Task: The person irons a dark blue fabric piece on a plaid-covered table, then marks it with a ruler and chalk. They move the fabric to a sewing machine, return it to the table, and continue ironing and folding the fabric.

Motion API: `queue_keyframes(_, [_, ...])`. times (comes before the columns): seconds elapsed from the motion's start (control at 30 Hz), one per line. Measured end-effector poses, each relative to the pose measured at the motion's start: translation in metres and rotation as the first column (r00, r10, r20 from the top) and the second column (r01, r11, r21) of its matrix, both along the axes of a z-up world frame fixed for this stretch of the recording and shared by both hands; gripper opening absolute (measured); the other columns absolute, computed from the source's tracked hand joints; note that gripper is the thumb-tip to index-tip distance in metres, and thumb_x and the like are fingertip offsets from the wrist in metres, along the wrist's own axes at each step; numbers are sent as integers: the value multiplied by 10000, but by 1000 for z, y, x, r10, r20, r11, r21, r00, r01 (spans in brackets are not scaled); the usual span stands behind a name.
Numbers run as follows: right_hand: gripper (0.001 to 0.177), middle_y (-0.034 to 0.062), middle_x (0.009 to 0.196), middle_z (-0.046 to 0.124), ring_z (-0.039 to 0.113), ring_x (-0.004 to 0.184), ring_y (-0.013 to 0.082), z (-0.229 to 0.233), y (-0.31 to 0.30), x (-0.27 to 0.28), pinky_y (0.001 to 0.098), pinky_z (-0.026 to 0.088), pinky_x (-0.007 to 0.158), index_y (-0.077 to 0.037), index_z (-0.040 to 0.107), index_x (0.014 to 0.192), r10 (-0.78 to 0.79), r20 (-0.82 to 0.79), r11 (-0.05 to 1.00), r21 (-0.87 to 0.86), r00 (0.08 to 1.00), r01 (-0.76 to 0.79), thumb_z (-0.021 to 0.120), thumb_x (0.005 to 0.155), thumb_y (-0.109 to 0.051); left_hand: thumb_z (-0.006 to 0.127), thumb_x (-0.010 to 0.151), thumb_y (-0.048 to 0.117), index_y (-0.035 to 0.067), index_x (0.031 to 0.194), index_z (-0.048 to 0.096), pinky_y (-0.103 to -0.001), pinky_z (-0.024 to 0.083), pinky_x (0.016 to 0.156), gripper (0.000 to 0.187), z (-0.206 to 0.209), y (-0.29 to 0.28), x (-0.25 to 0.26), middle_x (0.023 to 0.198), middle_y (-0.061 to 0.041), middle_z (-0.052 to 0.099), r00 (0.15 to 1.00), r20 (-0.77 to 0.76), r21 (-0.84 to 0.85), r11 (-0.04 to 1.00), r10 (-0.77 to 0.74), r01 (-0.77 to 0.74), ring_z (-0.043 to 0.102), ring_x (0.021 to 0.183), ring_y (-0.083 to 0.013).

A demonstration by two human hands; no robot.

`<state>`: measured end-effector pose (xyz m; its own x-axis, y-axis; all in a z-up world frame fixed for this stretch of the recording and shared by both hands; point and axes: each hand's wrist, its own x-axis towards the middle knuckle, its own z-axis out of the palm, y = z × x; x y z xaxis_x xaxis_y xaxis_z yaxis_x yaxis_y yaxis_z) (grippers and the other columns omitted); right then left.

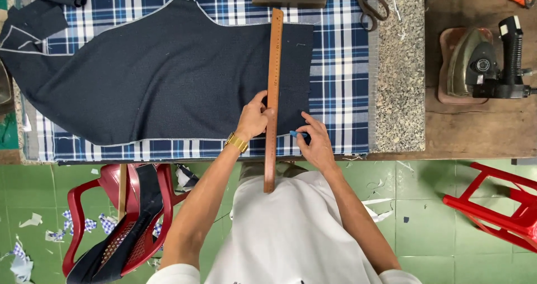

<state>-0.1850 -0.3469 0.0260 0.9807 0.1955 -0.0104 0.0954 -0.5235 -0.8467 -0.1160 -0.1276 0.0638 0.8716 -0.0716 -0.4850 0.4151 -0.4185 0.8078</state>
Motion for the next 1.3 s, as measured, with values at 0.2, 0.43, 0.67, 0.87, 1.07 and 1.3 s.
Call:
queue_keyframes(0.2, [107, 128, 1513, 549, 535, 1313, 348, -4, 0, 0, 501, 467, 1066, -80, 714, 1021, 7, 0, 1000, -9, 1000, -7, 642, 949, -44, 584, 1001, 62, 135, 1612, 288, -301, 653, 464, 683, -28, 0, 5, 1019, -265, 693, 999, 20, 51, 998, -44, 43, 713, 613, -283])
queue_keyframes(0.43, [92, 124, 1489, 574, 545, 1303, 356, 2, -1, -7, 489, 469, 1066, -73, 713, 1020, 19, 29, 999, -27, 999, -18, 664, 945, -58, 611, 983, 81, 232, 1615, 311, -279, 639, 443, 716, -16, -2, 7, 996, -277, 715, 999, -4, 71, 997, -32, 33, 719, 567, -280])
queue_keyframes(0.67, [110, 104, 1521, 554, 511, 1353, 372, -6, -6, -15, 507, 422, 1103, -85, 716, 1027, 71, 77, 997, 13, 995, -72, 642, 949, -62, 631, 966, 146, 312, 1616, 303, -490, 593, 821, 746, 17, -9, -1, 1310, -269, 621, 999, -2, 152, 987, -45, 45, 664, 980, -430])
queue_keyframes(0.87, [121, 95, 1508, 570, 517, 1351, 376, -6, -10, -12, 517, 412, 1112, -84, 719, 1038, 65, 44, 996, 51, 997, -67, 639, 951, -58, 628, 965, 157, 322, 1628, 281, -584, 456, 1117, 766, 27, -13, -2, 1534, -223, 504, 999, -5, 179, 982, -51, 51, 526, 1333, -488])
queue_keyframes(1.07, [135, 79, 1500, 580, 514, 1362, 370, -6, -10, -10, 520, 412, 1113, -98, 729, 1039, 48, 8, 997, 63, 999, -48, 646, 947, -45, 625, 966, 154, 307, 1629, 286, -596, 455, 1109, 760, 31, -13, -1, 1529, -234, 506, 999, -4, 174, 984, -49, 49, 529, 1325, -500])
queue_keyframes(1.3, [133, 102, 1494, 583, 514, 1354, 387, -4, -10, -10, 531, 411, 1109, -85, 730, 1042, 47, -12, 996, 79, 999, -46, 636, 957, -44, 633, 959, 162, 304, 1631, 279, -595, 456, 1105, 773, 25, -10, -1, 1525, -235, 512, 998, 10, 176, 982, -67, 64, 531, 1322, -509])
